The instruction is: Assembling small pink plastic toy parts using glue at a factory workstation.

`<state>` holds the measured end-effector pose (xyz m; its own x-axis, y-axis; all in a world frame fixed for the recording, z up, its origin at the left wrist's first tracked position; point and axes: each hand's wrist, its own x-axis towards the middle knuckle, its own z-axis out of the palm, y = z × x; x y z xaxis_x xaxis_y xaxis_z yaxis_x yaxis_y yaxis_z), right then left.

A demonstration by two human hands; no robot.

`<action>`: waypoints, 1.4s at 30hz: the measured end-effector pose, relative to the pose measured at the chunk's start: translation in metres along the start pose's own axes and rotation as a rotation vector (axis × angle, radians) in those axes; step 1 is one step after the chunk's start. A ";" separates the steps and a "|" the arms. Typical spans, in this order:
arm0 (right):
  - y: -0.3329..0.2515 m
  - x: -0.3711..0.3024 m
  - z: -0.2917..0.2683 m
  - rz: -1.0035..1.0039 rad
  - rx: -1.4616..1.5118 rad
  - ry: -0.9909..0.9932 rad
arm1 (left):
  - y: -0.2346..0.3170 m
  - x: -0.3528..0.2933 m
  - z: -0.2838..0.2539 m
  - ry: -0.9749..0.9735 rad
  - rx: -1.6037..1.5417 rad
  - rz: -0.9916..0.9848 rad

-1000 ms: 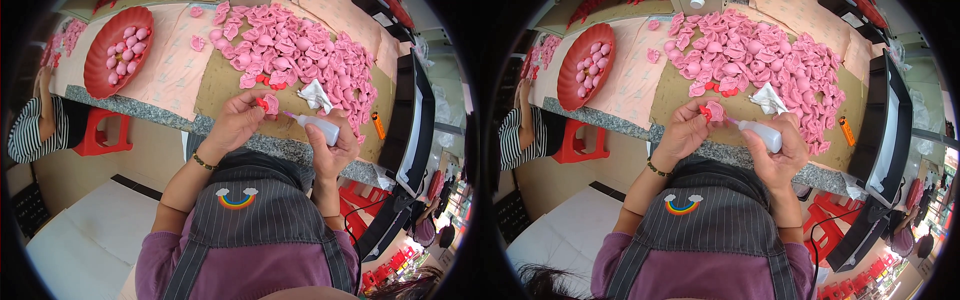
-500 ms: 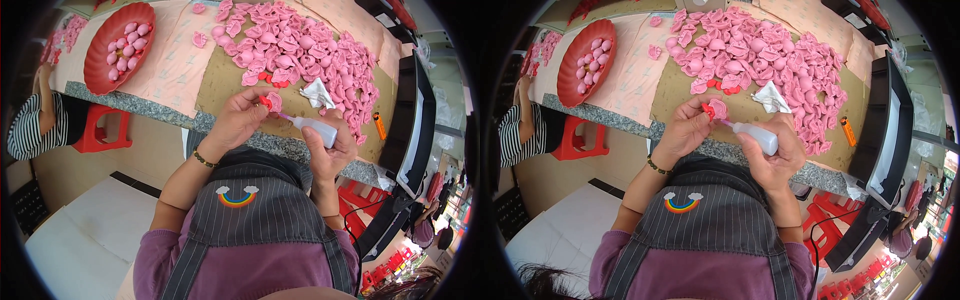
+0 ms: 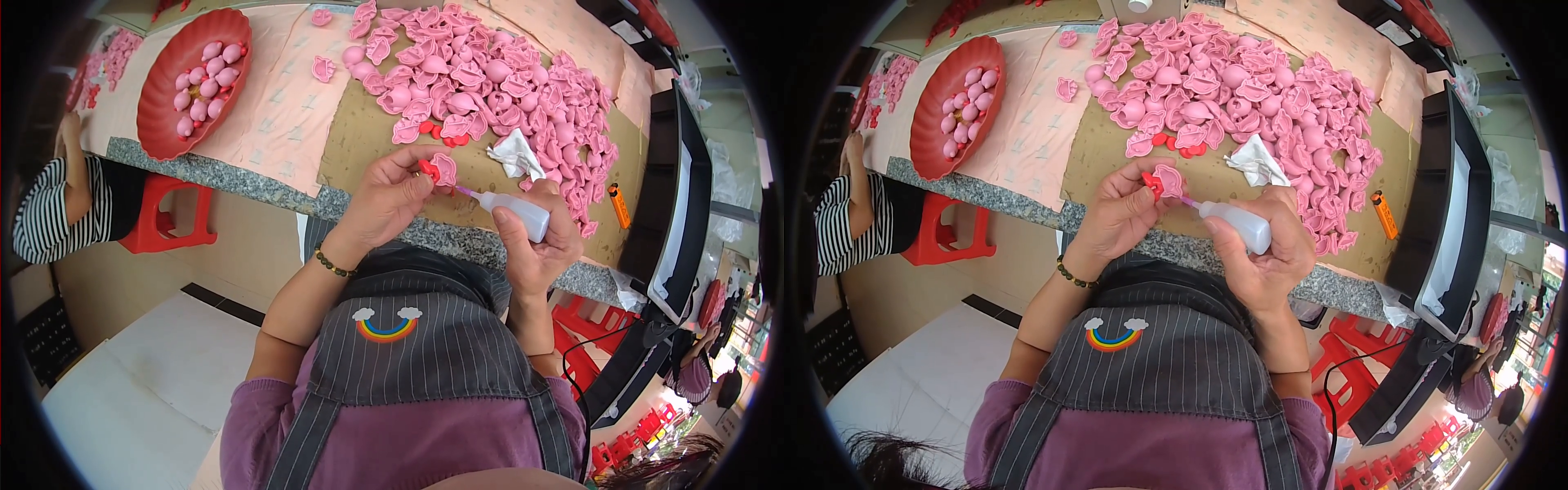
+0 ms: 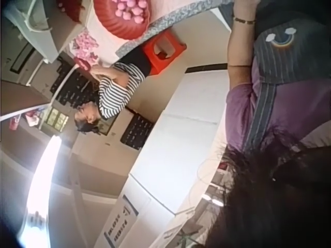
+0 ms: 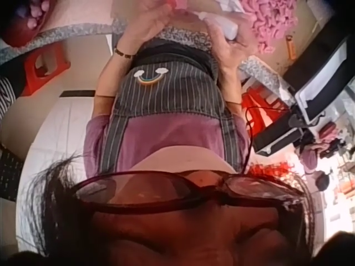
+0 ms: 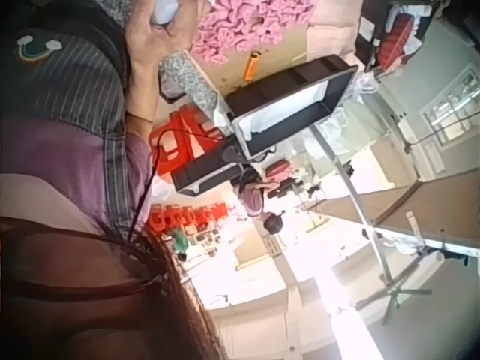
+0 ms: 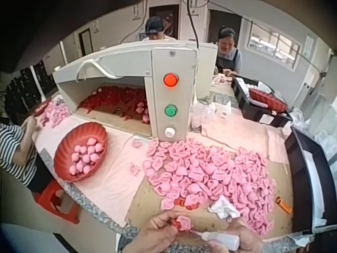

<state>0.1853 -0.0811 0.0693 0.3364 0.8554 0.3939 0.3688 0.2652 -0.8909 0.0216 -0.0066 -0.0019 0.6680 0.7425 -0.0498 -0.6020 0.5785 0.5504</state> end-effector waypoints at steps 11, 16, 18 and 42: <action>0.002 0.000 -0.002 -0.018 0.018 0.018 | 0.000 0.001 -0.004 -0.028 -0.045 -0.009; 0.004 0.000 -0.001 -0.049 0.029 0.032 | 0.001 0.000 -0.001 -0.028 -0.034 -0.006; 0.005 0.001 -0.001 -0.047 0.026 0.031 | 0.002 0.000 -0.001 -0.021 -0.029 -0.007; -0.002 0.002 0.007 -0.026 0.099 0.017 | 0.000 -0.002 -0.001 -0.025 0.011 -0.019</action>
<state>0.1794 -0.0767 0.0706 0.3431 0.8403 0.4198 0.2903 0.3302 -0.8982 0.0199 -0.0073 -0.0028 0.6899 0.7228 -0.0399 -0.5842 0.5885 0.5588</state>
